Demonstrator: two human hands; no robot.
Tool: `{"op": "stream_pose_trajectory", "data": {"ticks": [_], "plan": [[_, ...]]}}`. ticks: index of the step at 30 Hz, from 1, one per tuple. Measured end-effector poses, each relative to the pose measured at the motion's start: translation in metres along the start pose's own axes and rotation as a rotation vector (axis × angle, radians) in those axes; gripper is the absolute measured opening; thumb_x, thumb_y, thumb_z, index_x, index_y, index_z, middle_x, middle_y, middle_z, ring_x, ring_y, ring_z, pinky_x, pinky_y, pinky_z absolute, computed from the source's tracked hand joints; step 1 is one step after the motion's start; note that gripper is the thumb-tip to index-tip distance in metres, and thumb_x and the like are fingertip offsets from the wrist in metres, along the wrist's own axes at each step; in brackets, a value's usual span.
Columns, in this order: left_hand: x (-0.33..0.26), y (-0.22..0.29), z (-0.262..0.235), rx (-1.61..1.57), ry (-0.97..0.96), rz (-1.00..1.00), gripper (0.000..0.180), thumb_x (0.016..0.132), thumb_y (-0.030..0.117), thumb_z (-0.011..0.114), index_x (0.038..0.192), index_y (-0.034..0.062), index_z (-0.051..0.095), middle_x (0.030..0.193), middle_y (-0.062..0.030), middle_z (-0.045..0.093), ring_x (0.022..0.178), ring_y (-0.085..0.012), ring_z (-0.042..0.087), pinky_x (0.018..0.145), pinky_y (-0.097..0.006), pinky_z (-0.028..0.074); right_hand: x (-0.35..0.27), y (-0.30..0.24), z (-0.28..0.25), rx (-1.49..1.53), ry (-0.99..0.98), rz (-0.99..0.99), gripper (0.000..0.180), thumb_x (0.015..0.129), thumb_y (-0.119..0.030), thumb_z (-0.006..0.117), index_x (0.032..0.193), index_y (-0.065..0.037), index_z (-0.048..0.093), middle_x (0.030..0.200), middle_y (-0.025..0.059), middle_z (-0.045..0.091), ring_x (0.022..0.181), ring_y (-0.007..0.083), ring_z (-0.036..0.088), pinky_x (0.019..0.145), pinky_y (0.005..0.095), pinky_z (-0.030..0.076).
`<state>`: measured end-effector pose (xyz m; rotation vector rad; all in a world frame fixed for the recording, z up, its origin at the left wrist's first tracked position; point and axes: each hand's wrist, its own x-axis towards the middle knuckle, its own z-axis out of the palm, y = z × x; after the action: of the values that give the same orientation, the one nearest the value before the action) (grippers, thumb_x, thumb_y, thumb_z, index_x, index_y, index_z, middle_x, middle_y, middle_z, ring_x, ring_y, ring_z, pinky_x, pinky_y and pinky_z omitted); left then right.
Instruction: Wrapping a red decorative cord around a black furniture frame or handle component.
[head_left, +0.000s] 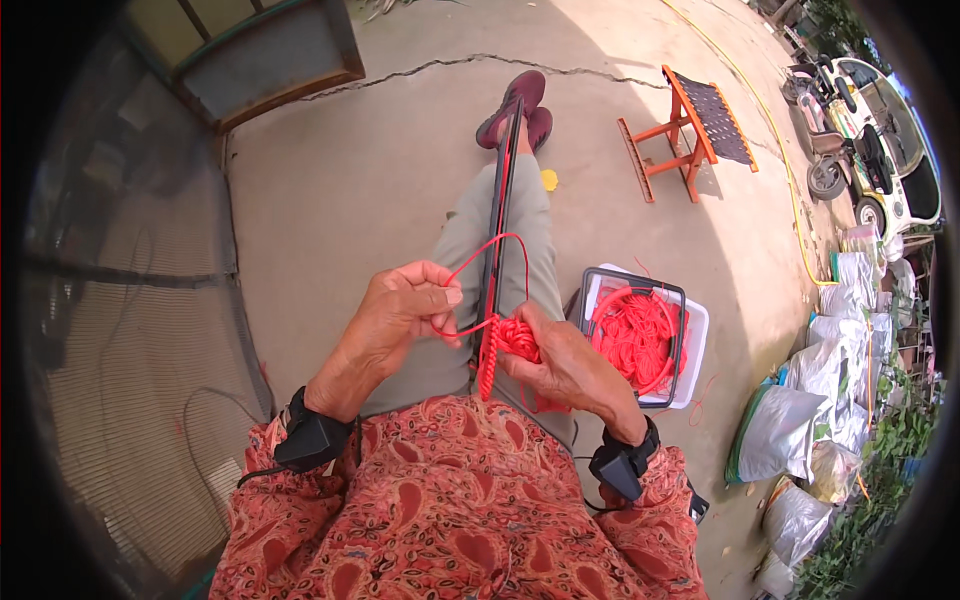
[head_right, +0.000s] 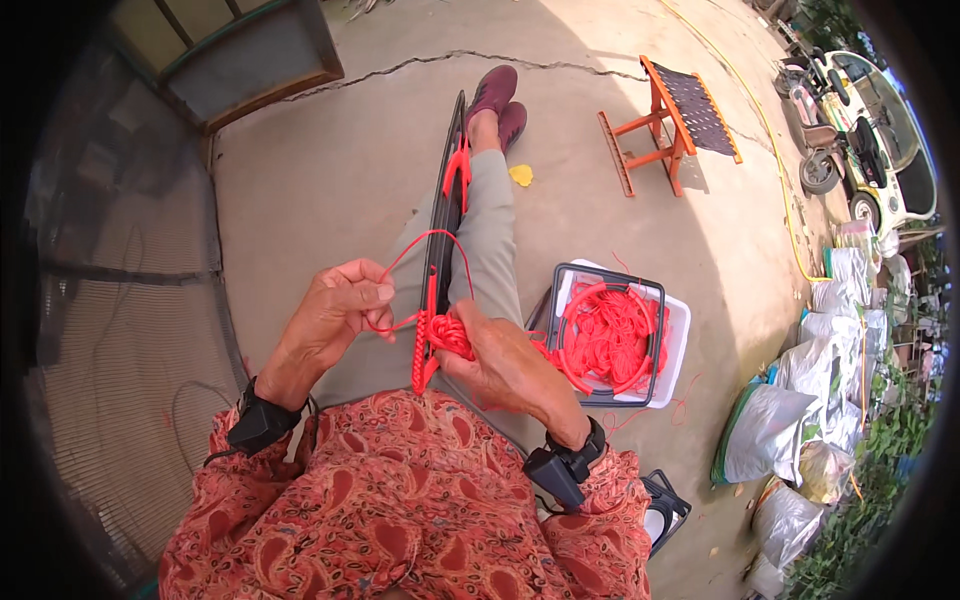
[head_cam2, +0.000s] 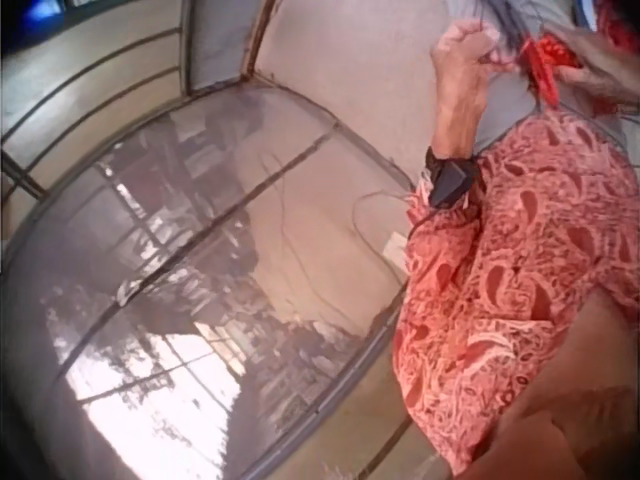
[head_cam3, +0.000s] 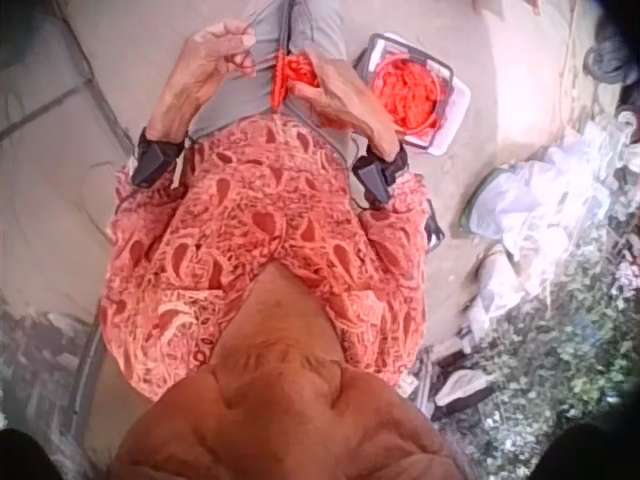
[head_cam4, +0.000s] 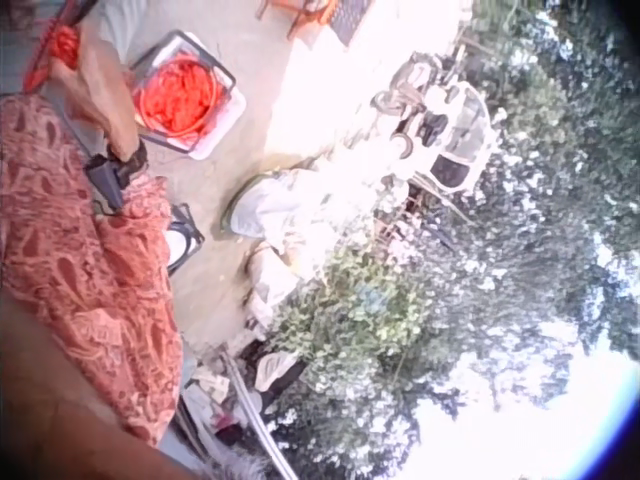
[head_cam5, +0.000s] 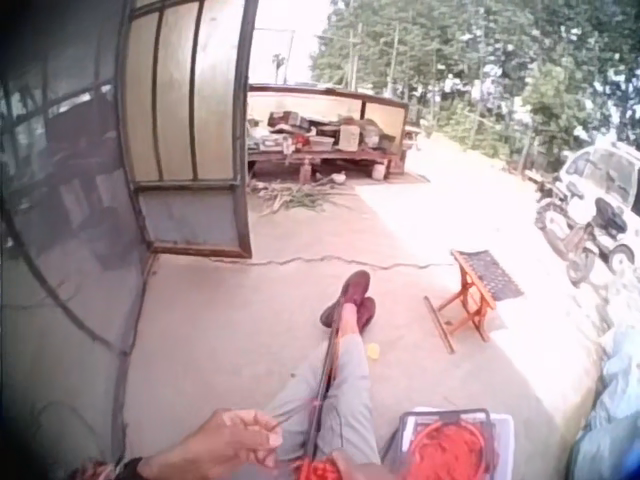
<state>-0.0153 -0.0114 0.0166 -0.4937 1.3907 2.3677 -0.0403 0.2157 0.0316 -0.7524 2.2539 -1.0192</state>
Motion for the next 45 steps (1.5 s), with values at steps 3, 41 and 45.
{"op": "stream_pose_trajectory", "data": {"ticks": [3,41,45], "plan": [[-0.004,-0.008,-0.002,0.062,-0.126,-0.024,0.028,0.084,0.008,0.069,0.107,-0.0007,0.057,0.07,-0.0013,0.058,0.062,-0.0127,0.06,0.057,-0.025,0.049,0.006,-0.009,0.004,-0.12,-0.039,-0.019,0.028,0.084,-0.017,0.062,0.096,0.002,0.044,0.075,0.0274,0.06,0.075,0.046,0.059,0.063,0.0502,0.045],[0.006,-0.017,0.006,-0.008,-0.123,0.086,0.029,0.097,0.027,0.054,0.101,-0.0012,0.059,0.073,-0.0047,0.055,0.072,-0.0164,0.059,0.07,-0.03,0.051,-0.138,0.072,-0.079,1.453,0.696,-0.203,0.018,0.09,-0.015,0.055,0.085,-0.009,0.04,0.058,-0.0014,0.034,0.049,0.0094,0.036,0.044,0.0259,0.037],[-0.008,-0.023,0.026,-0.068,-0.184,-0.031,0.034,0.099,0.031,0.05,0.108,-0.0019,0.056,0.084,-0.0083,0.06,0.084,-0.0202,0.063,0.076,-0.032,0.052,-0.188,0.147,-0.052,0.529,0.756,0.589,0.011,0.08,-0.008,0.064,0.083,-0.008,0.053,0.064,-0.0041,0.048,0.05,0.0064,0.042,0.048,0.0242,0.037]]}}
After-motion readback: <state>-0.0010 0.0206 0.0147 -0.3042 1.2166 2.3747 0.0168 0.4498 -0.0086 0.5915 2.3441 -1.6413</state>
